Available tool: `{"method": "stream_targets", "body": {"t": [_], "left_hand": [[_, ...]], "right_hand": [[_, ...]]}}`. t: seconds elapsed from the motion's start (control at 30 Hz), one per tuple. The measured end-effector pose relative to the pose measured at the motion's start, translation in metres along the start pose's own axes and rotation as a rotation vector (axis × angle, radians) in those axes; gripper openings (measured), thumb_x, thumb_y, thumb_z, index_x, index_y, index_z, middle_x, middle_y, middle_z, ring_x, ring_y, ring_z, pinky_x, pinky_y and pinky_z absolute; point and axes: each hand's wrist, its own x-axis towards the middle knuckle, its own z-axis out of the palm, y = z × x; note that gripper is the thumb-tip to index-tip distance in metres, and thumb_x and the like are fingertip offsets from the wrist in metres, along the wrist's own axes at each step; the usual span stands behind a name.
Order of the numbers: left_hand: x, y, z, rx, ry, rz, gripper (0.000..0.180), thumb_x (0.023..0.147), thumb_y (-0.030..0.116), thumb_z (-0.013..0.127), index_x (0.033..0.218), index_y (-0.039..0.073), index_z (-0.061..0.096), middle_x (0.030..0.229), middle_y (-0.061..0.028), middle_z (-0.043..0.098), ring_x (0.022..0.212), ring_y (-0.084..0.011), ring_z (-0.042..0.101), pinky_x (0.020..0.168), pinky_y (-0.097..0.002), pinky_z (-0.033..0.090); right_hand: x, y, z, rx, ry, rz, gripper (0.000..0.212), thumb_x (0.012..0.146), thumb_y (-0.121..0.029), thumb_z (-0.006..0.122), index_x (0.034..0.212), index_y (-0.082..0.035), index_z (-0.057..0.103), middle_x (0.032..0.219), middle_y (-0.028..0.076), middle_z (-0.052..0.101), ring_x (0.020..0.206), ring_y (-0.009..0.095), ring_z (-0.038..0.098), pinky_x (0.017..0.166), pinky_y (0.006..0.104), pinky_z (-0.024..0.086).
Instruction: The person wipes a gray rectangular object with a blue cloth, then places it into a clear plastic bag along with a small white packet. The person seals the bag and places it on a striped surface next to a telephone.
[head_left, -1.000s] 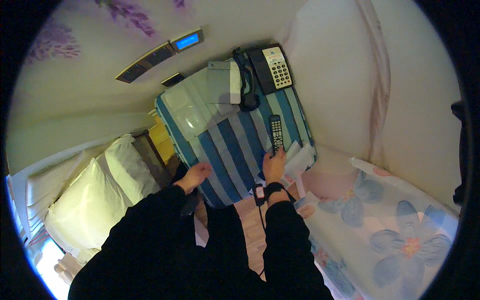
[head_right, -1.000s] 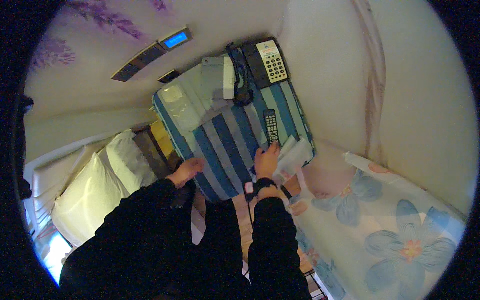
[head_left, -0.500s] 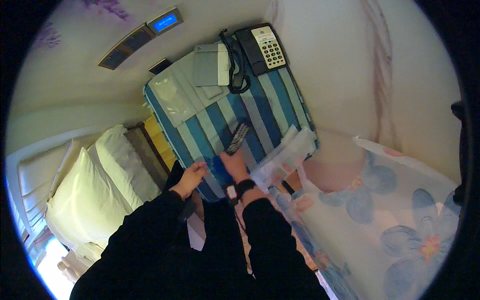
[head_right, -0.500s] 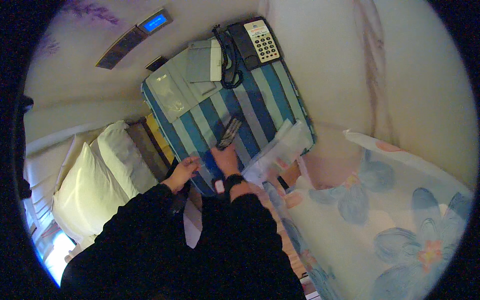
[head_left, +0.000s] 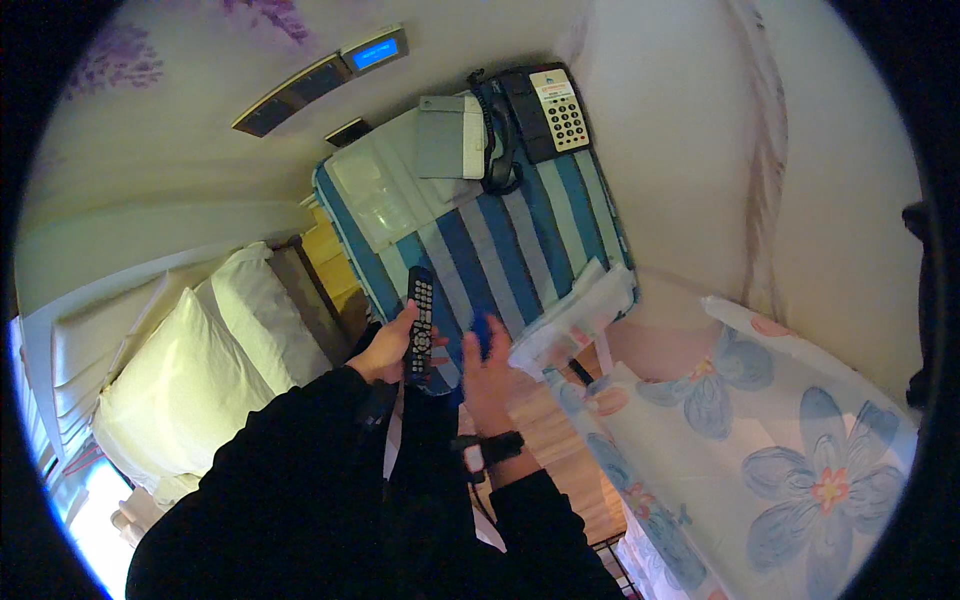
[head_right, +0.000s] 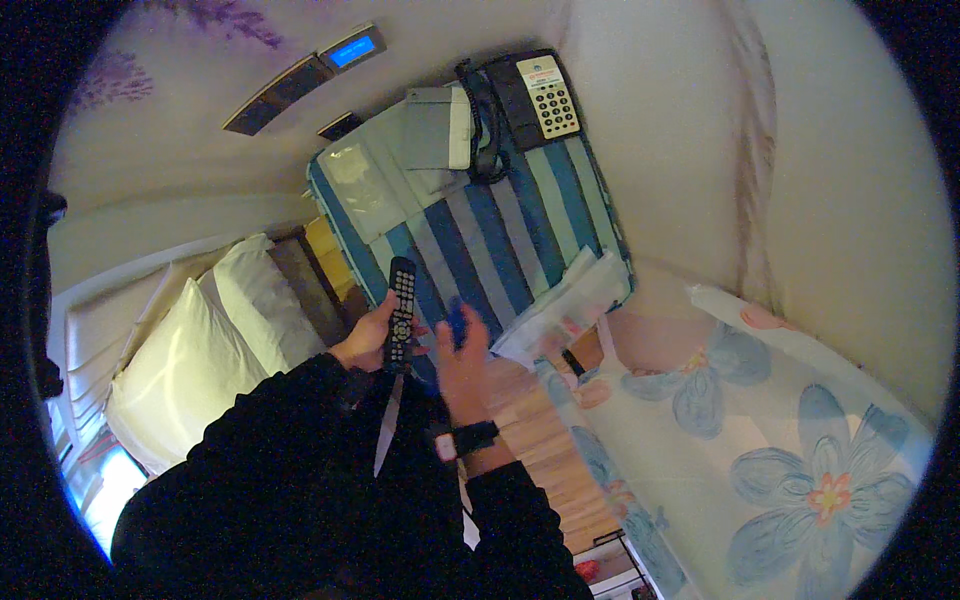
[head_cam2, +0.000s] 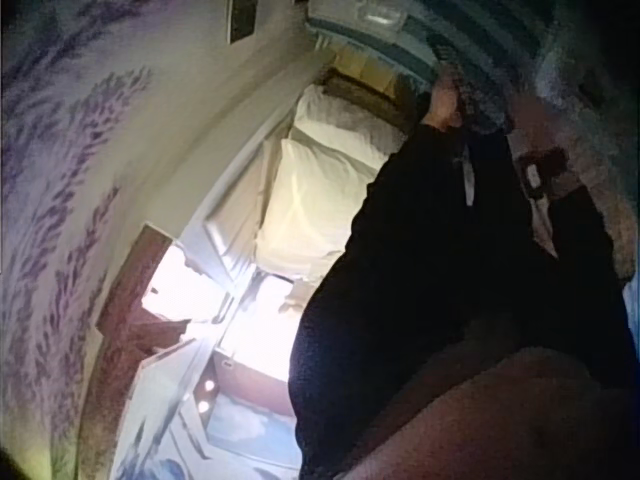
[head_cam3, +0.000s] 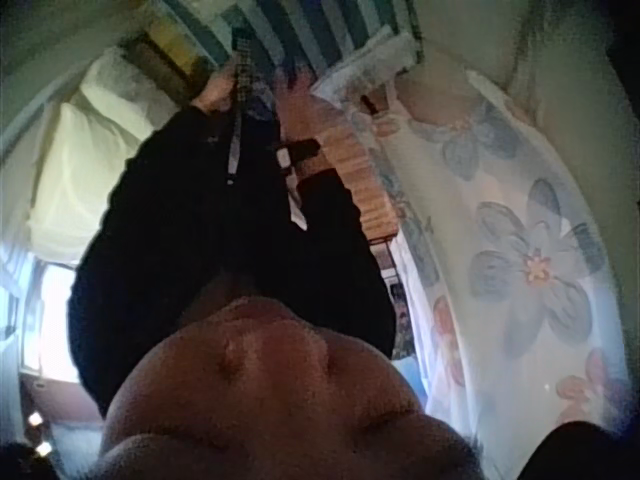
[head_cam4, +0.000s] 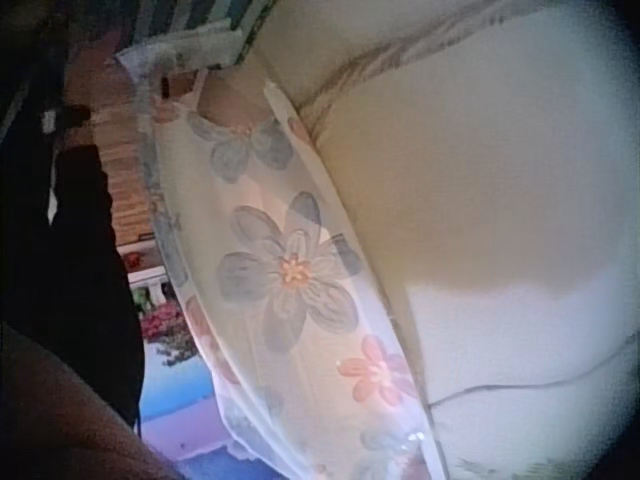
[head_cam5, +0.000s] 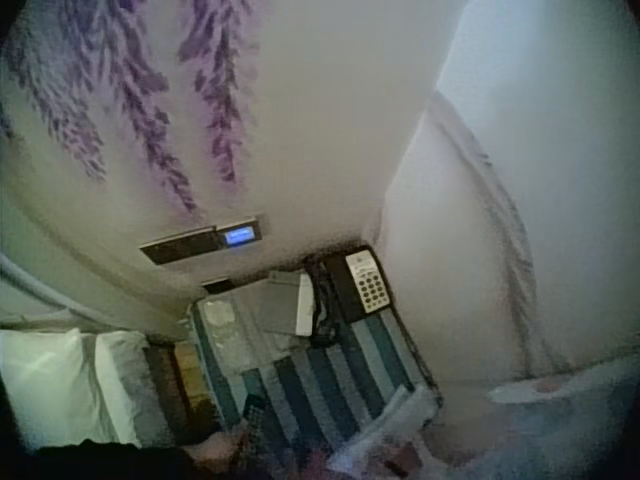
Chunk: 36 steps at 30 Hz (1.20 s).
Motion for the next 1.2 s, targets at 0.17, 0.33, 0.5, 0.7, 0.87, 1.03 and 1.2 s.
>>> {"method": "stream_targets", "body": {"t": [0.17, 0.33, 0.5, 0.7, 0.87, 1.03, 1.2], "left_hand": [[-0.006, 0.004, -0.018, -0.348, -0.307, -0.06, 0.067, 0.098, 0.064, 0.049, 0.115, 0.0, 0.062, 0.117, -0.0162, 0.067, 0.114, -0.0325, 0.062, 0.102, -0.0451, 0.048], [-0.019, 0.009, -0.042, 0.371, -0.174, 0.399, 0.047, 0.104, 0.047, 0.048, 0.125, 0.007, 0.059, 0.123, -0.0161, 0.064, 0.12, -0.0264, 0.059, 0.105, -0.044, 0.047], [-0.058, 0.016, -0.032, -0.032, -0.231, 0.062, 0.047, 0.106, 0.051, 0.043, 0.12, 0.01, 0.062, 0.101, -0.0056, 0.07, 0.084, -0.0163, 0.068, 0.07, -0.0359, 0.057], [-0.086, 0.01, -0.022, 0.119, -0.172, 0.047, 0.054, 0.105, 0.058, 0.04, 0.113, 0.011, 0.064, 0.09, -0.0053, 0.069, 0.073, -0.0168, 0.067, 0.059, -0.031, 0.054], [-0.086, 0.014, -0.032, 0.055, -0.133, 0.011, 0.05, 0.106, 0.054, 0.039, 0.118, 0.011, 0.062, 0.093, -0.0049, 0.07, 0.076, -0.0178, 0.067, 0.065, -0.034, 0.057], [-0.083, 0.016, -0.032, -0.029, -0.023, 0.121, 0.053, 0.105, 0.058, 0.04, 0.116, 0.012, 0.062, 0.097, -0.0053, 0.068, 0.08, -0.0162, 0.068, 0.066, -0.0312, 0.056], [-0.086, 0.032, -0.031, -0.002, 0.075, 0.343, 0.039, 0.104, 0.044, 0.055, 0.123, 0.01, 0.054, 0.097, -0.0056, 0.067, 0.08, -0.0161, 0.066, 0.067, -0.0325, 0.056]], "right_hand": [[-0.033, -0.019, 0.063, -0.325, -0.127, -0.566, 0.034, 0.088, -0.005, 0.062, 0.122, -0.008, 0.069, 0.113, 0.017, 0.062, 0.105, 0.039, 0.058, 0.091, 0.0415, 0.048], [-0.011, -0.028, 0.081, -0.374, -0.221, -0.589, 0.04, 0.082, 0.002, 0.063, 0.119, -0.01, 0.071, 0.105, 0.014, 0.062, 0.099, 0.035, 0.058, 0.089, 0.0428, 0.048], [0.044, -0.048, 0.085, -0.502, -0.07, -0.615, 0.037, 0.082, 0.003, 0.065, 0.116, -0.01, 0.073, 0.104, 0.014, 0.061, 0.098, 0.035, 0.058, 0.087, 0.0425, 0.048], [0.072, -0.058, 0.075, -0.483, -0.042, -0.582, 0.037, 0.085, 0.001, 0.069, 0.119, -0.011, 0.071, 0.11, 0.015, 0.06, 0.103, 0.035, 0.058, 0.09, 0.0431, 0.049], [0.009, -0.045, 0.083, -0.483, -0.203, -0.559, 0.037, 0.086, 0.0, 0.068, 0.122, -0.011, 0.068, 0.115, 0.017, 0.058, 0.105, 0.037, 0.058, 0.091, 0.0407, 0.05], [-0.045, -0.044, 0.085, -0.394, -0.262, -0.44, 0.035, 0.088, -0.001, 0.067, 0.122, -0.009, 0.067, 0.114, 0.016, 0.058, 0.105, 0.036, 0.06, 0.091, 0.0395, 0.05], [-0.066, -0.057, 0.069, -0.351, -0.453, -0.4, 0.03, 0.088, -0.003, 0.068, 0.118, -0.006, 0.069, 0.111, 0.015, 0.06, 0.105, 0.034, 0.061, 0.091, 0.0394, 0.051]]}}
